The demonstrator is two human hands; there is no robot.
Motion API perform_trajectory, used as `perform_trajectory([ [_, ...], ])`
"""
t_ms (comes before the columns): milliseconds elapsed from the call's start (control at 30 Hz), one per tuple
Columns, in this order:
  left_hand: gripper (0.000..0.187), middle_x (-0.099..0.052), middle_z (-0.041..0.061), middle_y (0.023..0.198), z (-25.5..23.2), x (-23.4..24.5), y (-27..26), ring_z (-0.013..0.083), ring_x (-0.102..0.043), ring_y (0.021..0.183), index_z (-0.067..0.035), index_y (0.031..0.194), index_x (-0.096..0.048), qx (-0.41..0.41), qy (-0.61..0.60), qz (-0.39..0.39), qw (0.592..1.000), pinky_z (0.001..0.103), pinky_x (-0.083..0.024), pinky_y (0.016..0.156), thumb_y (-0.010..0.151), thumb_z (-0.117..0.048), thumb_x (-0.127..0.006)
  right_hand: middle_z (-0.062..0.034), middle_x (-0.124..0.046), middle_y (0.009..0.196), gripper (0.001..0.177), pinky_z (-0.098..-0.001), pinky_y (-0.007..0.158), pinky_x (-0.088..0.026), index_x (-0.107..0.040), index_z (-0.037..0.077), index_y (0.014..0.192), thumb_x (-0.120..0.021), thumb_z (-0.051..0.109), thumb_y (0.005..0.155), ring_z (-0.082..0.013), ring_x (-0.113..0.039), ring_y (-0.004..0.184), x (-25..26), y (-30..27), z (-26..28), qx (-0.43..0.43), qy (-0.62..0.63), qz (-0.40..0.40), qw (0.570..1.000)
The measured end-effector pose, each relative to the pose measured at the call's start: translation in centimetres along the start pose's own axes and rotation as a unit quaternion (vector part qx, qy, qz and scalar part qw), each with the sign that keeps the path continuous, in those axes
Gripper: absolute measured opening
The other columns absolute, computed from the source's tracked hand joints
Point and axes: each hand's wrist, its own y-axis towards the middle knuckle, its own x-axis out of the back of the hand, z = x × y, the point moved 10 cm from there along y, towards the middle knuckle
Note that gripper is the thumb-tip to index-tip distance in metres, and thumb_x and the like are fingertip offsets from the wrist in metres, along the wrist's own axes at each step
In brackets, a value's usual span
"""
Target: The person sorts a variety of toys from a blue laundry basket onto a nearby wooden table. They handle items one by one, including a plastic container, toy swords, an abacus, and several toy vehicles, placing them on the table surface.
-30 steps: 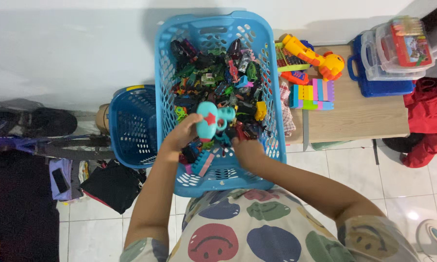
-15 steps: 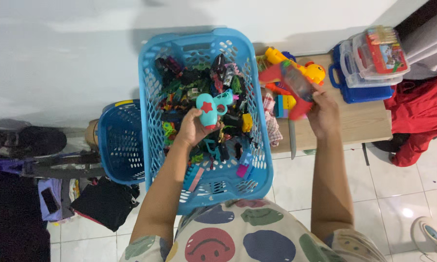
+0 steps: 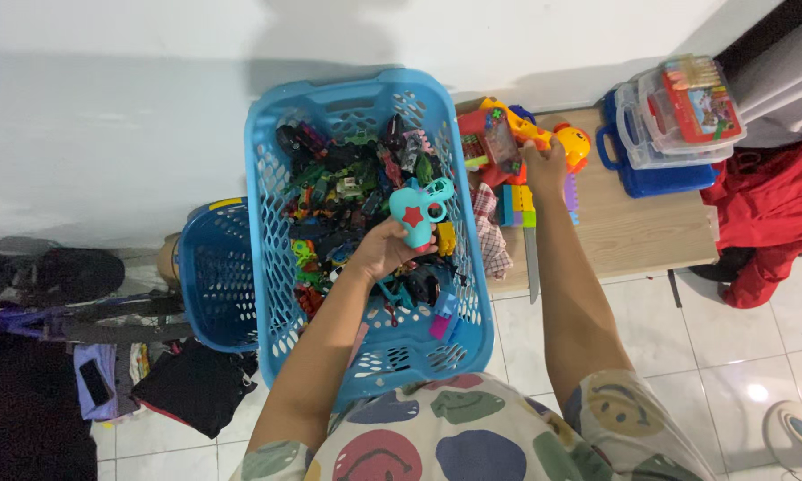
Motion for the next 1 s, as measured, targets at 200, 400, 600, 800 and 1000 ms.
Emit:
perform_trajectory([
  [200,0.070,-0.058,0.025,0.136,1.4,-3.1,1.5,0.0360,-0.066,0.117,-0.003,0.149,-0.036,0.013,0.016,0.000,1.000,0.059,-0.051,0.107,0.086,-0.012,-0.066,-0.0059,-0.060,0.127,0.054,-0.0324,0.082,-0.056,-0.048,0.001,0.145,-0.065,0.031,0.103,-0.0144,-0.060,0.109,-1.7,-13.5,12.0,-0.034,0.195,0.157,0.968],
  [400,0.058,-0.066,0.015,0.128,4.4,-8.6,2.5,0.0233,-0.065,0.114,0.003,0.144,-0.050,0.005,0.302,0.101,0.948,0.044,-0.053,0.102,0.092,-0.010,-0.072,-0.0074,-0.060,0.126,0.044,-0.0326,0.100,-0.053,-0.051,0.005,0.141,-0.068,0.015,0.101,-0.0141,-0.060,0.114,-1.9,-19.2,15.7,-0.018,0.261,0.230,0.938],
  [600,0.038,-0.073,0.012,0.111,5.6,-8.0,3.2,0.0174,-0.073,0.097,0.003,0.135,-0.061,-0.006,0.346,0.047,0.937,0.033,-0.061,0.087,0.101,-0.015,-0.060,-0.0073,-0.070,0.111,0.027,-0.0290,0.079,-0.059,-0.057,0.007,0.128,-0.059,0.010,0.102,-0.0140,-0.070,0.092,-0.1,-16.0,8.2,-0.177,0.348,0.171,0.905],
  [800,0.031,-0.075,0.015,0.107,2.9,-4.9,1.8,0.0185,-0.077,0.088,0.004,0.125,-0.065,-0.092,0.349,-0.033,0.932,0.032,-0.064,0.077,0.103,-0.016,-0.056,-0.0085,-0.071,0.111,0.022,-0.0378,0.078,-0.063,-0.060,0.004,0.123,-0.055,0.004,0.102,-0.0205,-0.074,0.095,2.7,-5.6,-3.6,-0.099,0.421,-0.011,0.901],
  [1000,0.021,-0.076,0.008,0.101,0.1,2.7,0.0,0.0157,-0.074,0.085,0.000,0.114,-0.071,-0.188,0.463,-0.160,0.851,0.029,-0.061,0.073,0.101,-0.011,-0.058,-0.0031,-0.062,0.100,0.026,-0.0319,0.067,-0.059,-0.061,0.011,0.115,-0.057,0.000,0.091,-0.0137,-0.064,0.081,4.9,-1.1,-9.0,-0.129,0.287,-0.037,0.949],
])
